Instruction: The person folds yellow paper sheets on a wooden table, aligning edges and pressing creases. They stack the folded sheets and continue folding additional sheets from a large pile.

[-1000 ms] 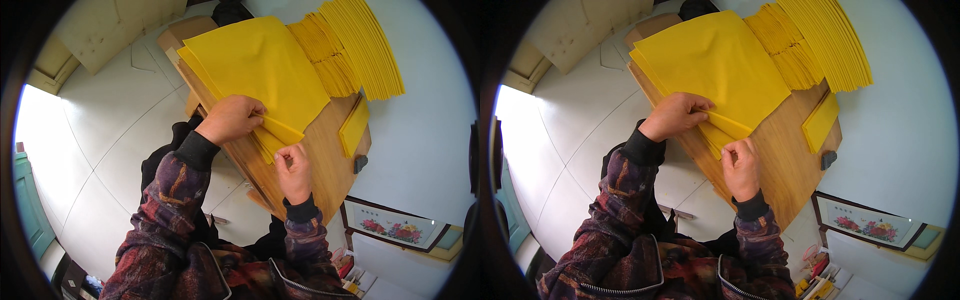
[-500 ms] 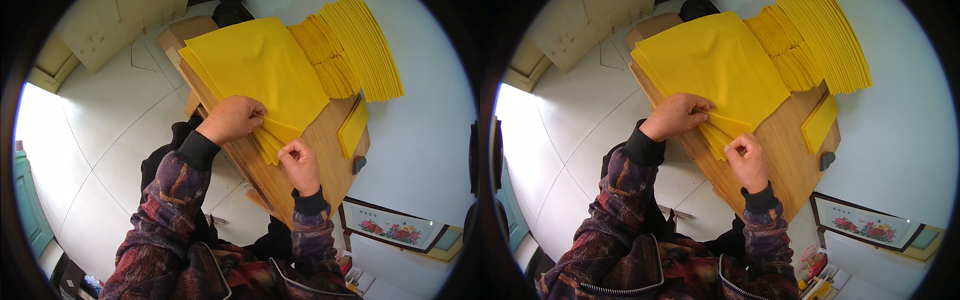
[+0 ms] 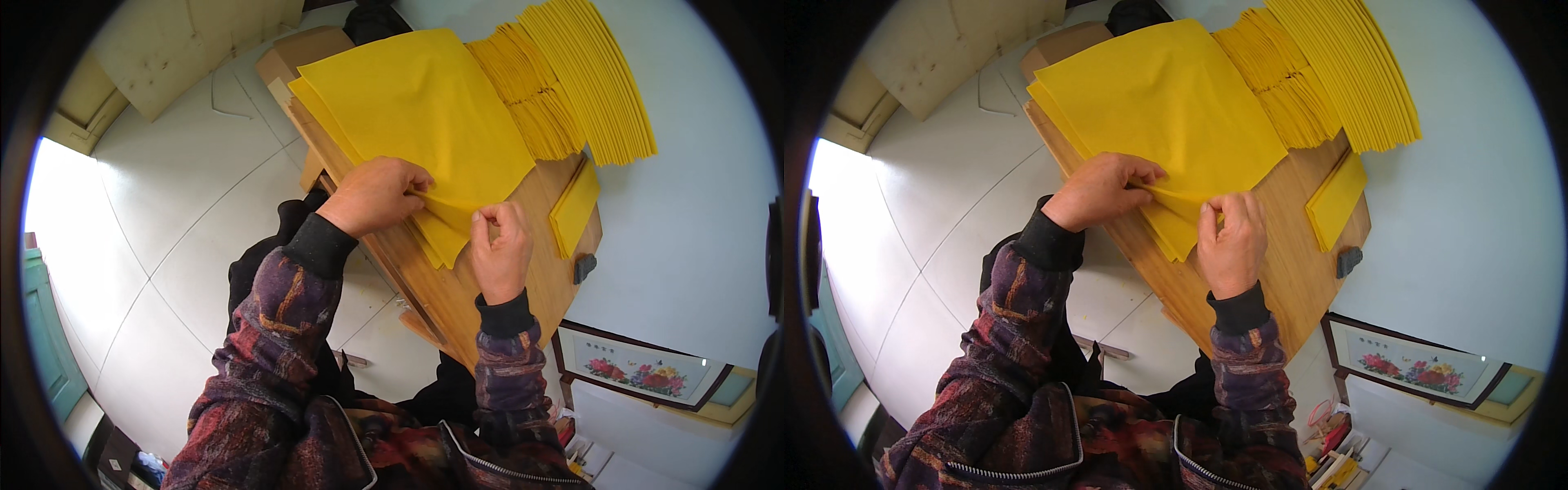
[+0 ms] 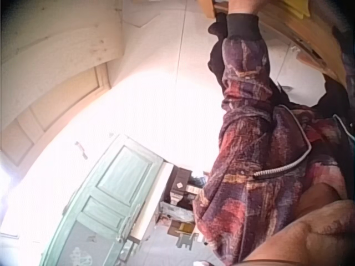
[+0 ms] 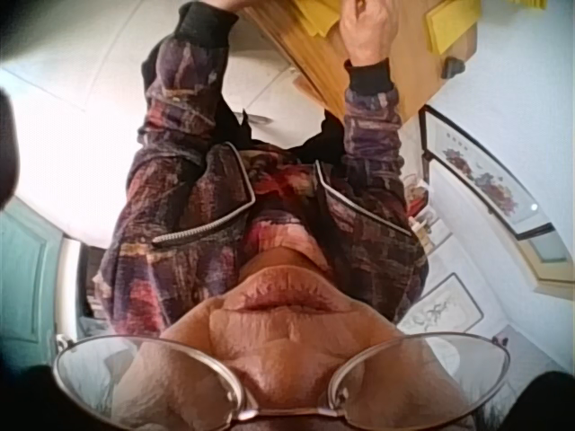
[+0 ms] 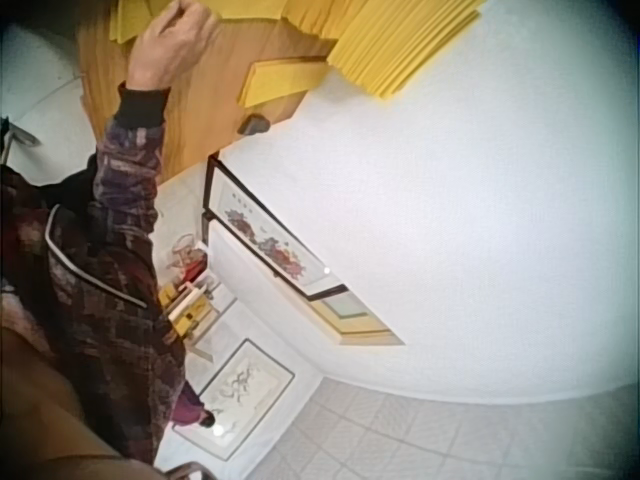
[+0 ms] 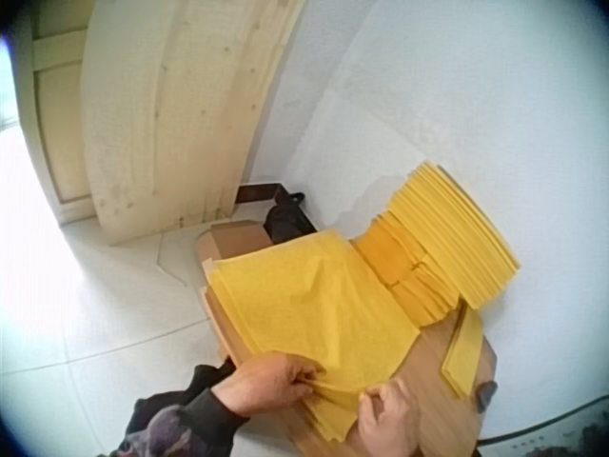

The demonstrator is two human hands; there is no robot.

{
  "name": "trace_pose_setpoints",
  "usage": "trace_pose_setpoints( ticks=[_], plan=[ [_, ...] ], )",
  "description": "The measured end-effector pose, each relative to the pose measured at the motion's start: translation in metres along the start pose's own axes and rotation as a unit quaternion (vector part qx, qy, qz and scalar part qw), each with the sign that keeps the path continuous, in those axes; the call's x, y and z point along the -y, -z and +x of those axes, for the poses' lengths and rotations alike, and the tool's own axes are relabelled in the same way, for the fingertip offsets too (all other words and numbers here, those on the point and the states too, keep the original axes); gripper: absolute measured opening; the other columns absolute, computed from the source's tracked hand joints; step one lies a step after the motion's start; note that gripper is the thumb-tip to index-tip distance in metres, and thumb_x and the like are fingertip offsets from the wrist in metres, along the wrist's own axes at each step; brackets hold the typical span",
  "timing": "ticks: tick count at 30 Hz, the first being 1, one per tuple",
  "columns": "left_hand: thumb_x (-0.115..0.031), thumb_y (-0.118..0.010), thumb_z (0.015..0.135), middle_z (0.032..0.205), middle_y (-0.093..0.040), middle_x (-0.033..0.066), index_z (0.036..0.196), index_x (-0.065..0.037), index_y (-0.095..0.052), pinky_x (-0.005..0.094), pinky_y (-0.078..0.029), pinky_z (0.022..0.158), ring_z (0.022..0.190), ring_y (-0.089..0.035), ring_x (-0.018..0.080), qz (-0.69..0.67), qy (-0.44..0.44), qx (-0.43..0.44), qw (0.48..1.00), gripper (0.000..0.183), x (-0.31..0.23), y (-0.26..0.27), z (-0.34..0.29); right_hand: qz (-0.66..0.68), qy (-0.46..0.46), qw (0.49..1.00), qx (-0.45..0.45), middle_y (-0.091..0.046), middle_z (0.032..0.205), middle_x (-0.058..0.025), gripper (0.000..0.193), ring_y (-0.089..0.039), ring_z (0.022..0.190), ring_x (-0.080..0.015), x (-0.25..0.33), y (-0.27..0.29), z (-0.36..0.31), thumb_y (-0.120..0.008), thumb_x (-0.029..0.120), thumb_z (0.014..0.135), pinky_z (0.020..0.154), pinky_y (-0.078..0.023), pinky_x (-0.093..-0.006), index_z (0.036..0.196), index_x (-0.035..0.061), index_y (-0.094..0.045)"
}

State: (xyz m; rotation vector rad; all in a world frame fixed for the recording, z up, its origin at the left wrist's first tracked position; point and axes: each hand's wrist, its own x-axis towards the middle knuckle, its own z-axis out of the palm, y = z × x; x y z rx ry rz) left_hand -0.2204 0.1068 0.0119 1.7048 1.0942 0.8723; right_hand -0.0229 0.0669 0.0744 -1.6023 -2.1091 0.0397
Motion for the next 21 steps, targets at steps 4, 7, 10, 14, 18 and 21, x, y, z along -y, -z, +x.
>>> trace_pose_setpoints(
  ticks=[4, 7, 10, 14, 18, 21],
  plan=[
    [-0.010, -0.065, 0.079, 0.087, -0.069, 0.0150, 0.101, 0.001, -0.067, 0.0327, -0.051, 0.072, 0.079, -0.066, 0.0275, -0.008, 0.018, -0.004, 1.000, 0.024, 0.004, -0.003, 0.002, 0.003, 0.006, 1.000, -0.007, -0.056, 0.084, -0.0132, 0.007, -0.057, 0.077, -0.0296, 0.013, 0.009, -0.022, -0.064, 0.004, 0.082, 0.068, -0.046, -0.0355, 0.084, 0.0005, -0.059],
    [-0.010, -0.064, 0.079, 0.087, -0.069, 0.0152, 0.101, 0.001, -0.067, 0.0327, -0.051, 0.072, 0.079, -0.066, 0.0274, -0.015, 0.021, -0.003, 1.000, 0.024, 0.005, -0.004, 0.003, 0.013, 0.022, 0.997, 0.067, -0.056, 0.084, -0.0130, 0.006, -0.057, 0.078, -0.0307, 0.021, 0.004, -0.043, -0.064, 0.002, 0.082, 0.068, -0.046, -0.0371, 0.085, 0.0004, -0.060],
    [-0.011, -0.064, 0.079, 0.088, -0.069, 0.0152, 0.102, 0.000, -0.067, 0.0329, -0.051, 0.071, 0.078, -0.066, 0.0276, -0.012, 0.012, -0.007, 1.000, 0.025, 0.005, -0.005, 0.002, 0.012, 0.009, 0.997, 0.074, -0.056, 0.083, -0.0131, 0.005, -0.057, 0.077, -0.0308, 0.017, -0.007, -0.050, -0.064, 0.001, 0.082, 0.067, -0.046, -0.0368, 0.086, 0.0005, -0.060],
    [-0.011, -0.065, 0.079, 0.088, -0.069, 0.0151, 0.103, 0.000, -0.067, 0.0332, -0.051, 0.071, 0.079, -0.066, 0.0281, -0.006, 0.012, -0.002, 1.000, 0.026, 0.005, -0.002, 0.003, 0.028, -0.026, 0.996, 0.084, -0.054, 0.084, -0.0117, 0.006, -0.054, 0.081, -0.0311, 0.011, -0.010, -0.050, -0.065, 0.003, 0.081, 0.070, -0.045, -0.0401, 0.082, 0.0031, -0.059],
    [-0.012, -0.065, 0.080, 0.090, -0.069, 0.0156, 0.104, 0.000, -0.067, 0.0330, -0.051, 0.073, 0.081, -0.066, 0.0288, -0.001, 0.014, -0.002, 1.000, 0.027, 0.002, 0.000, 0.000, 0.126, -0.088, 0.983, 0.100, -0.054, 0.082, -0.0119, 0.007, -0.055, 0.072, -0.0270, 0.009, -0.011, -0.045, -0.063, 0.001, 0.081, 0.063, -0.046, -0.0357, 0.079, 0.0023, -0.057],
    [-0.011, -0.065, 0.080, 0.091, -0.069, 0.0160, 0.105, 0.000, -0.067, 0.0330, -0.051, 0.074, 0.083, -0.066, 0.0291, -0.006, 0.023, 0.006, 1.000, 0.027, 0.000, 0.001, 0.001, 0.163, -0.108, 0.975, 0.107, -0.053, 0.080, -0.0087, 0.008, -0.054, 0.067, -0.0192, 0.006, -0.011, -0.042, -0.064, 0.000, 0.082, 0.060, -0.045, -0.0297, 0.079, 0.0013, -0.056]
  ],
)
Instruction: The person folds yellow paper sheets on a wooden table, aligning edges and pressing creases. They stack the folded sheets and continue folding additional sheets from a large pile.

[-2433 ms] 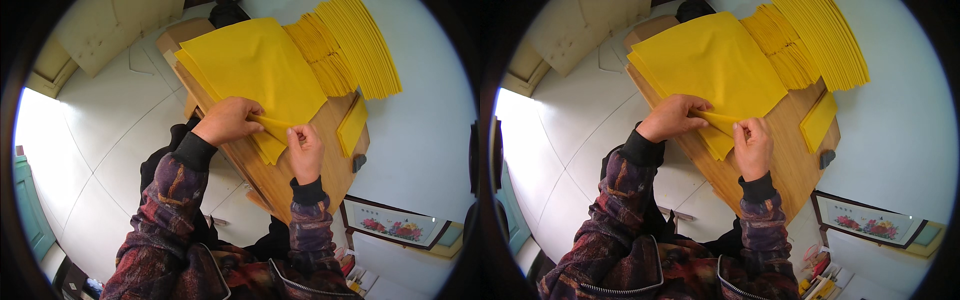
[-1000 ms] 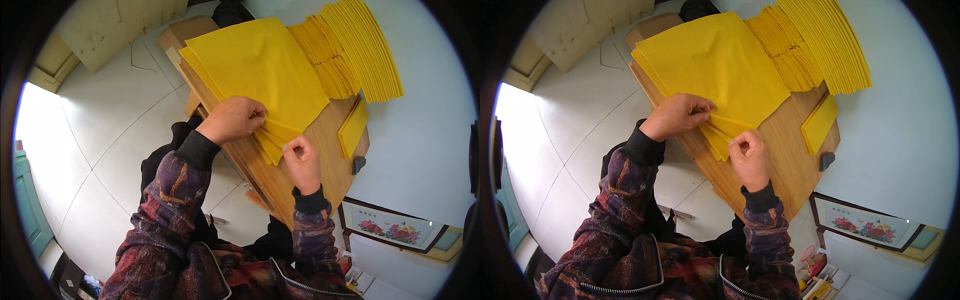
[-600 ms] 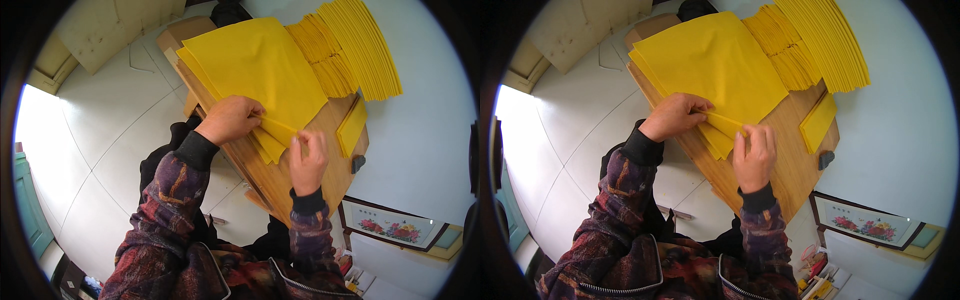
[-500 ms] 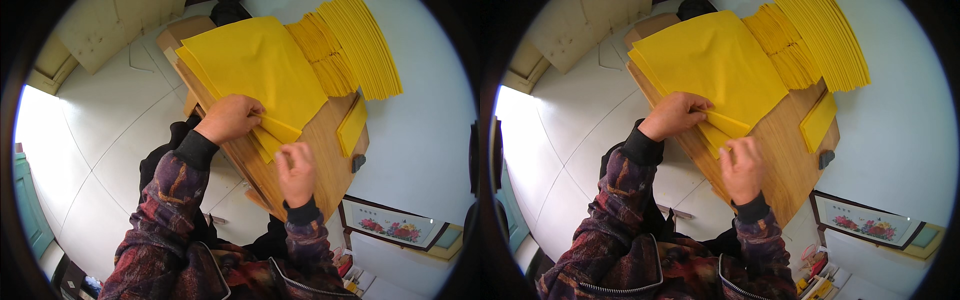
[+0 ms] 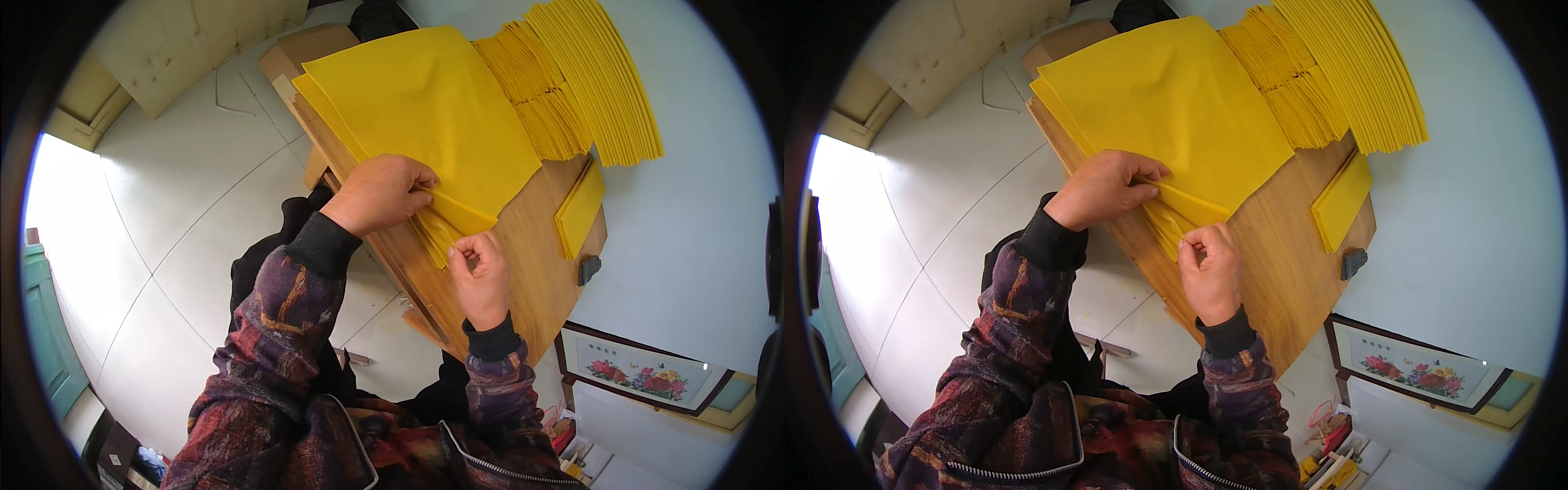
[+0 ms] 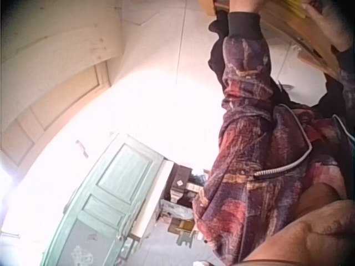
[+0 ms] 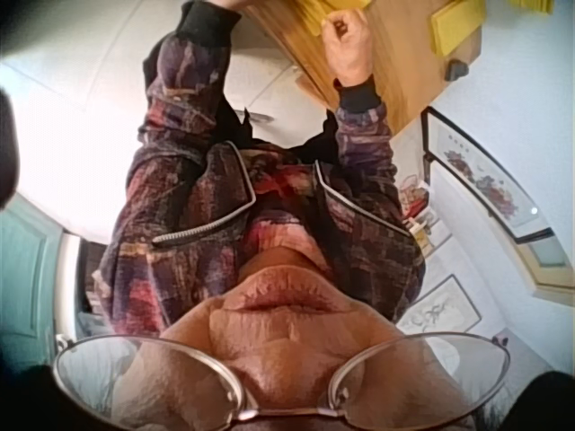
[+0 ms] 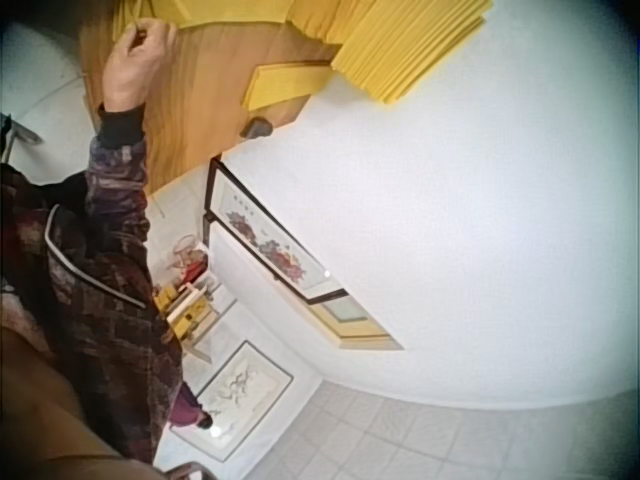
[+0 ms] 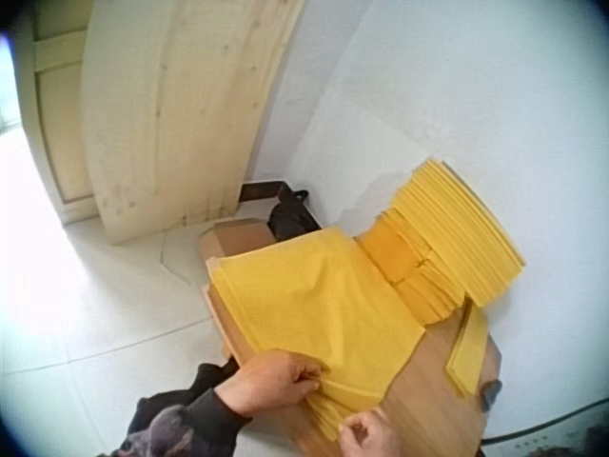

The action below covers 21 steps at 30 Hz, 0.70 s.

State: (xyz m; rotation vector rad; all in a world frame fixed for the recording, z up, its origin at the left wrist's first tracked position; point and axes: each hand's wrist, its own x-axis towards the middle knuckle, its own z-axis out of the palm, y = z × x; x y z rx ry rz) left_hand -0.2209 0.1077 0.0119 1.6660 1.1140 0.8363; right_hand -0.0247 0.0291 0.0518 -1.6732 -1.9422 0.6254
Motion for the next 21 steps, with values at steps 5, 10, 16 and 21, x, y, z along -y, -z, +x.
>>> trace_pose_setpoints(
  ticks=[5, 10, 16, 21],
  plan=[
    [-0.010, -0.064, 0.081, 0.092, -0.070, 0.0159, 0.104, 0.000, -0.067, 0.0334, -0.051, 0.074, 0.083, -0.066, 0.0293, 0.004, 0.006, 0.004, 1.000, 0.026, -0.001, 0.000, 0.000, 0.067, -0.044, 0.996, 0.033, -0.051, 0.076, -0.0006, 0.013, -0.048, 0.066, -0.0069, -0.002, 0.008, 0.004, -0.066, 0.002, 0.085, 0.061, -0.041, -0.0214, 0.077, 0.0010, -0.055],
    [-0.010, -0.064, 0.081, 0.093, -0.070, 0.0158, 0.103, 0.000, -0.067, 0.0337, -0.051, 0.074, 0.082, -0.066, 0.0298, 0.005, 0.002, 0.006, 1.000, 0.024, -0.001, 0.000, 0.001, 0.082, -0.076, 0.993, 0.031, -0.053, 0.076, -0.0068, 0.012, -0.053, 0.063, -0.0146, 0.001, 0.014, 0.010, -0.065, 0.004, 0.084, 0.059, -0.044, -0.0268, 0.077, 0.0010, -0.055],
    [-0.010, -0.065, 0.080, 0.092, -0.069, 0.0163, 0.101, 0.001, -0.067, 0.0338, -0.051, 0.074, 0.081, -0.066, 0.0300, 0.011, 0.006, 0.025, 1.000, 0.024, -0.003, 0.003, -0.001, -0.073, 0.038, 0.995, -0.049, -0.054, 0.074, -0.0091, 0.011, -0.054, 0.067, -0.0197, 0.005, 0.017, 0.025, -0.065, 0.004, 0.084, 0.062, -0.044, -0.0307, 0.078, 0.0004, -0.056],
    [-0.009, -0.066, 0.079, 0.091, -0.069, 0.0164, 0.103, 0.002, -0.067, 0.0333, -0.052, 0.074, 0.081, -0.066, 0.0292, 0.008, -0.004, 0.006, 1.000, 0.026, -0.001, -0.001, 0.000, -0.144, 0.090, 0.980, -0.107, -0.055, 0.079, -0.0118, 0.009, -0.056, 0.074, -0.0268, 0.011, 0.016, 0.026, -0.065, 0.003, 0.082, 0.066, -0.045, -0.0350, 0.081, 0.0008, -0.057]
  ],
)
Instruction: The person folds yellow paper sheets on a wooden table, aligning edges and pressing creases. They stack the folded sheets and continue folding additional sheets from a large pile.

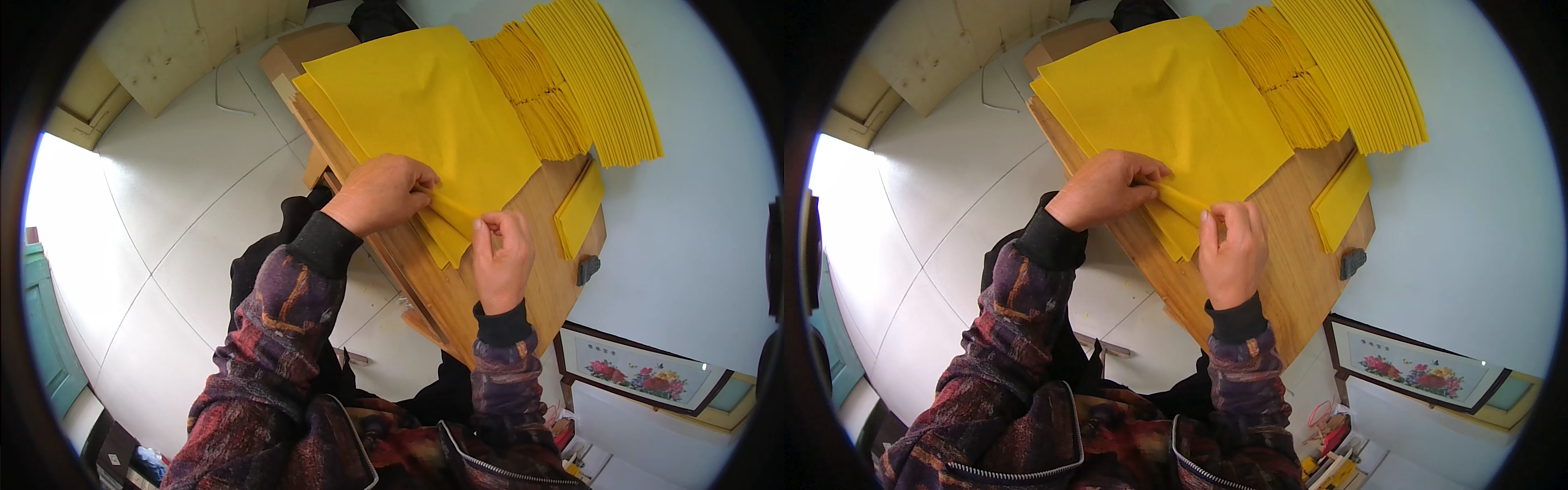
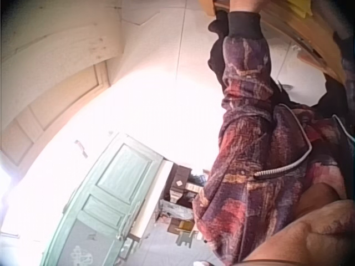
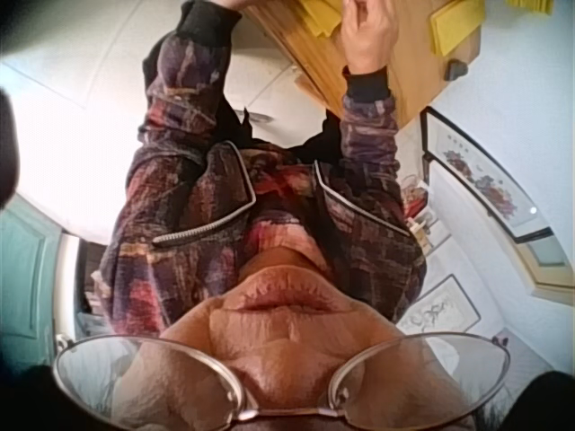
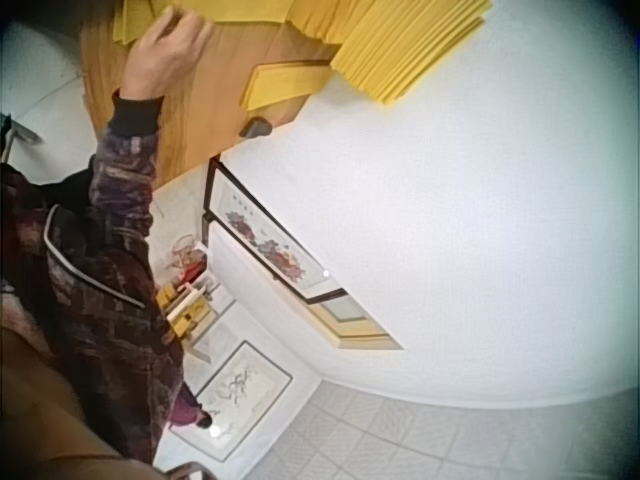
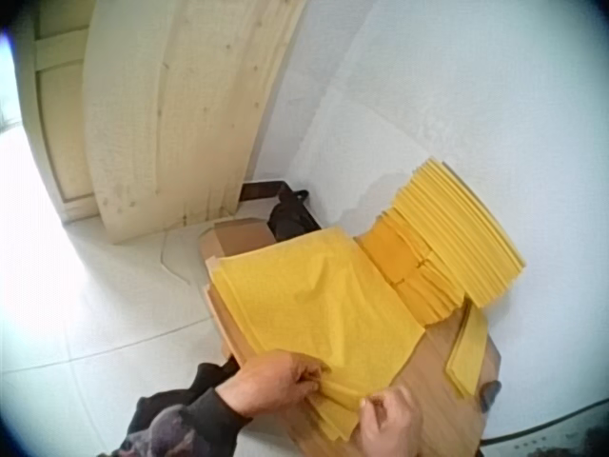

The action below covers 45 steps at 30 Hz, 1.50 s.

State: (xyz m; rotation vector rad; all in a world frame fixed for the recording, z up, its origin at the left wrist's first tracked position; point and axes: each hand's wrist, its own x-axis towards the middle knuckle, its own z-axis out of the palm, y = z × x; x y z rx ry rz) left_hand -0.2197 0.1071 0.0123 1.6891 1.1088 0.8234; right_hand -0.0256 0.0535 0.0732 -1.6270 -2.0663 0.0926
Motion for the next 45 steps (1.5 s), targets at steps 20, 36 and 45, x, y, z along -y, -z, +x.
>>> trace_pose_setpoints(
  ticks=[20, 36, 45],
  plan=[
    [-0.009, -0.064, 0.079, 0.092, -0.069, 0.0164, 0.104, 0.000, -0.067, 0.0328, -0.051, 0.075, 0.083, -0.066, 0.0289, -0.002, 0.001, -0.007, 1.000, 0.027, 0.001, 0.001, 0.000, 0.146, -0.098, 0.976, 0.126, -0.052, 0.078, -0.0041, 0.004, -0.050, 0.066, -0.0111, -0.002, -0.008, -0.029, -0.061, -0.001, 0.084, 0.062, -0.043, -0.0242, 0.082, 0.0001, -0.057],
    [-0.002, -0.062, 0.083, 0.099, -0.070, 0.0125, 0.105, 0.006, -0.064, 0.0278, -0.050, 0.081, 0.087, -0.064, 0.0164, -0.033, -0.003, 0.009, 0.999, 0.023, 0.002, 0.000, 0.001, 0.132, -0.322, 0.937, -0.032, -0.048, 0.059, 0.0005, 0.025, -0.044, 0.059, -0.0089, -0.144, 0.037, -0.098, -0.067, 0.017, 0.088, 0.054, -0.039, -0.0275, 0.072, 0.0037, -0.053],
    [0.002, -0.061, 0.083, 0.107, -0.069, 0.0104, 0.097, 0.009, -0.060, 0.0255, -0.048, 0.085, 0.091, -0.063, 0.0153, -0.122, 0.085, 0.010, 0.989, 0.016, -0.011, 0.001, 0.002, -0.282, -0.347, 0.882, -0.145, -0.065, 0.100, -0.0162, 0.029, -0.064, 0.091, -0.0306, -0.349, 0.125, -0.111, -0.067, 0.018, 0.083, 0.083, -0.051, -0.0390, 0.106, 0.0002, -0.066]
  ],
)
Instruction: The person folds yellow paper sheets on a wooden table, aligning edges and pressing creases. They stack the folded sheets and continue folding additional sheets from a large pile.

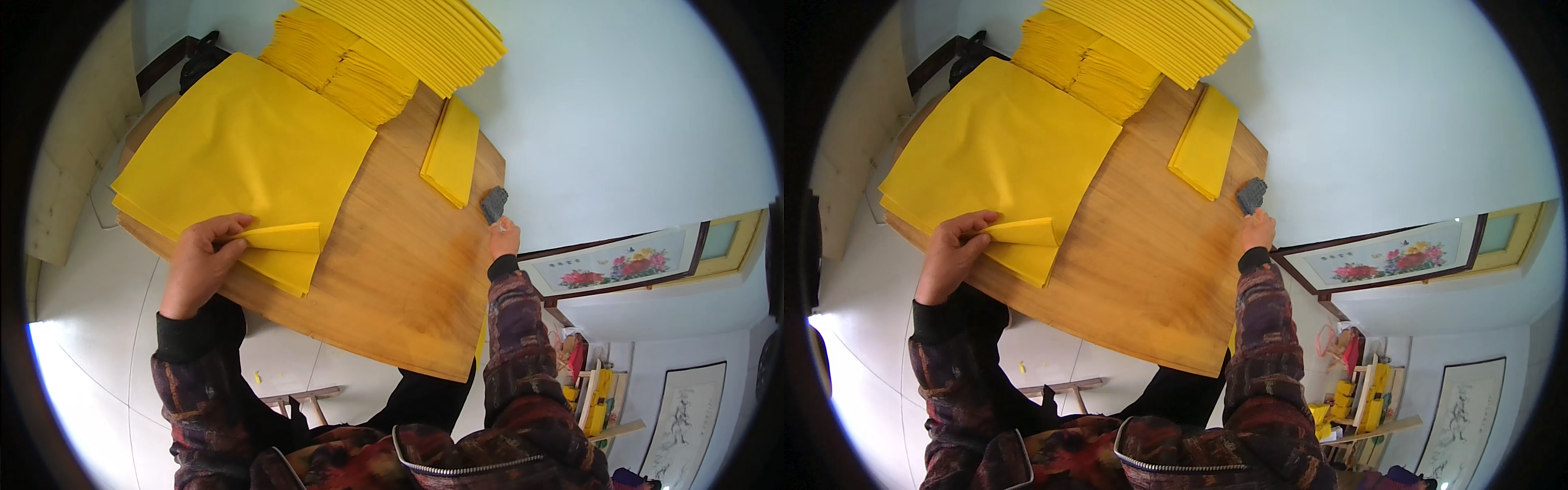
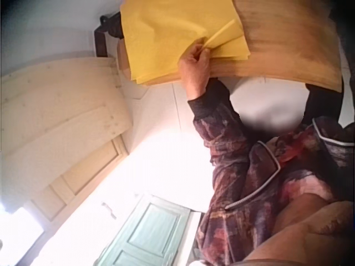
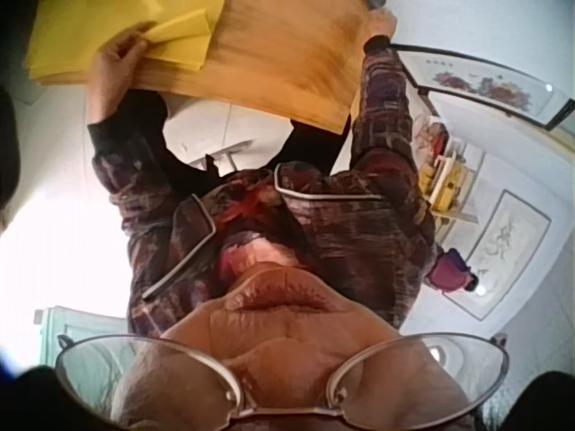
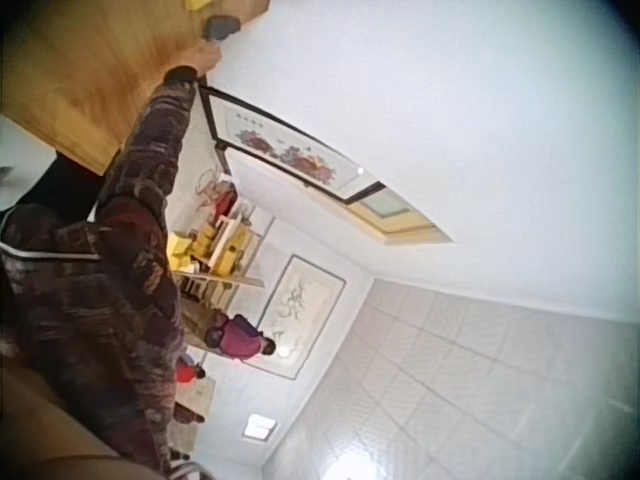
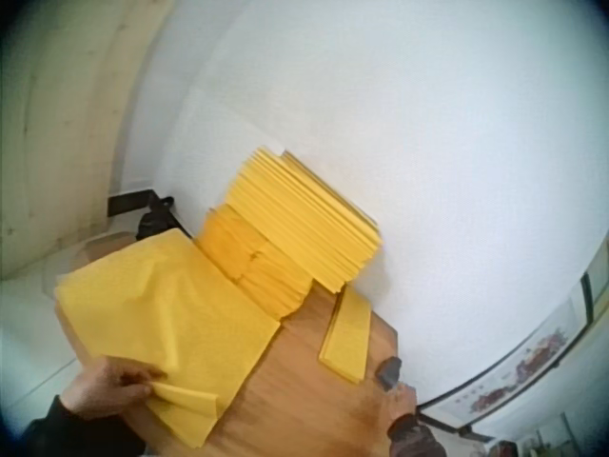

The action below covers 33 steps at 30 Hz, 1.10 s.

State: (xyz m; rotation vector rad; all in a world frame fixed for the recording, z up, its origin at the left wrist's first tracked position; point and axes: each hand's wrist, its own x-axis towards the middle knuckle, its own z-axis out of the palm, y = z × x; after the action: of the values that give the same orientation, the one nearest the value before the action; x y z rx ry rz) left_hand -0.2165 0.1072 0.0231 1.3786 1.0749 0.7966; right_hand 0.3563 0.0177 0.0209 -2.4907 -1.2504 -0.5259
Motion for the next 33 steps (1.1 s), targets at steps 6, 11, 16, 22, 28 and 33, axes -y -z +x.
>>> trace_pose_setpoints(
  ticks=[6, 11, 16, 22, 28, 33],
  plan=[
    [0.002, -0.059, 0.085, 0.107, -0.069, 0.0086, 0.099, 0.008, -0.063, 0.0261, -0.048, 0.087, 0.094, -0.062, 0.0149, 0.059, -0.008, 0.006, 0.998, 0.017, -0.008, 0.001, -0.003, -0.084, 0.062, 0.994, 0.019, -0.064, 0.092, -0.0164, 0.013, -0.059, 0.092, -0.0370, -0.028, -0.041, 0.032, -0.066, 0.015, 0.077, 0.080, -0.048, -0.0463, 0.089, 0.0090, -0.068],
    [-0.001, -0.059, 0.085, 0.112, -0.068, 0.0079, 0.097, 0.007, -0.062, 0.0275, -0.047, 0.089, 0.095, -0.061, 0.0143, 0.069, -0.011, 0.027, 0.997, 0.015, -0.004, 0.005, -0.002, -0.049, 0.091, 0.995, 0.003, -0.063, 0.081, -0.0151, 0.006, -0.059, 0.077, -0.0364, -0.052, -0.055, 0.042, -0.063, 0.011, 0.075, 0.069, -0.047, -0.0455, 0.076, 0.0055, -0.061],
    [-0.002, -0.060, 0.088, 0.110, -0.068, 0.0064, 0.099, 0.008, -0.062, 0.0260, -0.049, 0.084, 0.089, -0.062, 0.0138, 0.039, 0.035, 0.014, 0.999, 0.015, -0.005, 0.002, -0.003, 0.023, 0.066, 0.997, 0.025, -0.062, 0.077, -0.0107, 0.021, -0.061, 0.075, -0.0276, -0.056, -0.047, 0.047, -0.072, 0.018, 0.081, 0.073, -0.049, -0.0387, 0.084, 0.0026, -0.057],
    [-0.003, -0.061, 0.086, 0.109, -0.068, 0.0098, 0.095, 0.008, -0.064, 0.0266, -0.051, 0.081, 0.086, -0.063, 0.0152, 0.069, 0.004, 0.022, 0.997, 0.014, -0.003, 0.004, -0.001, 0.210, 0.074, 0.973, 0.063, -0.056, 0.075, -0.0039, 0.020, -0.051, 0.071, -0.0142, 0.047, 0.031, -0.065, -0.063, 0.018, 0.089, 0.067, -0.044, -0.0302, 0.079, 0.0026, -0.055],
    [-0.004, -0.061, 0.085, 0.102, -0.070, 0.0108, 0.095, 0.007, -0.065, 0.0271, -0.051, 0.078, 0.081, -0.064, 0.0179, 0.066, -0.024, 0.007, 0.997, 0.015, 0.005, 0.002, 0.001, 0.352, 0.266, 0.882, 0.166, -0.059, 0.090, -0.0112, 0.011, -0.056, 0.083, -0.0275, 0.236, 0.098, -0.194, -0.067, 0.007, 0.081, 0.074, -0.046, -0.0366, 0.088, 0.0025, -0.060],
    [-0.007, -0.063, 0.083, 0.093, -0.070, 0.0135, 0.102, 0.003, -0.067, 0.0289, -0.051, 0.075, 0.080, -0.065, 0.0210, 0.083, -0.060, -0.010, 0.995, 0.022, 0.008, 0.002, 0.001, 0.305, 0.368, 0.867, 0.140, -0.058, 0.097, -0.0117, 0.018, -0.054, 0.090, -0.0314, 0.308, 0.102, -0.205, -0.069, 0.002, 0.076, 0.078, -0.046, -0.0397, 0.092, 0.0030, -0.062]
  ],
)
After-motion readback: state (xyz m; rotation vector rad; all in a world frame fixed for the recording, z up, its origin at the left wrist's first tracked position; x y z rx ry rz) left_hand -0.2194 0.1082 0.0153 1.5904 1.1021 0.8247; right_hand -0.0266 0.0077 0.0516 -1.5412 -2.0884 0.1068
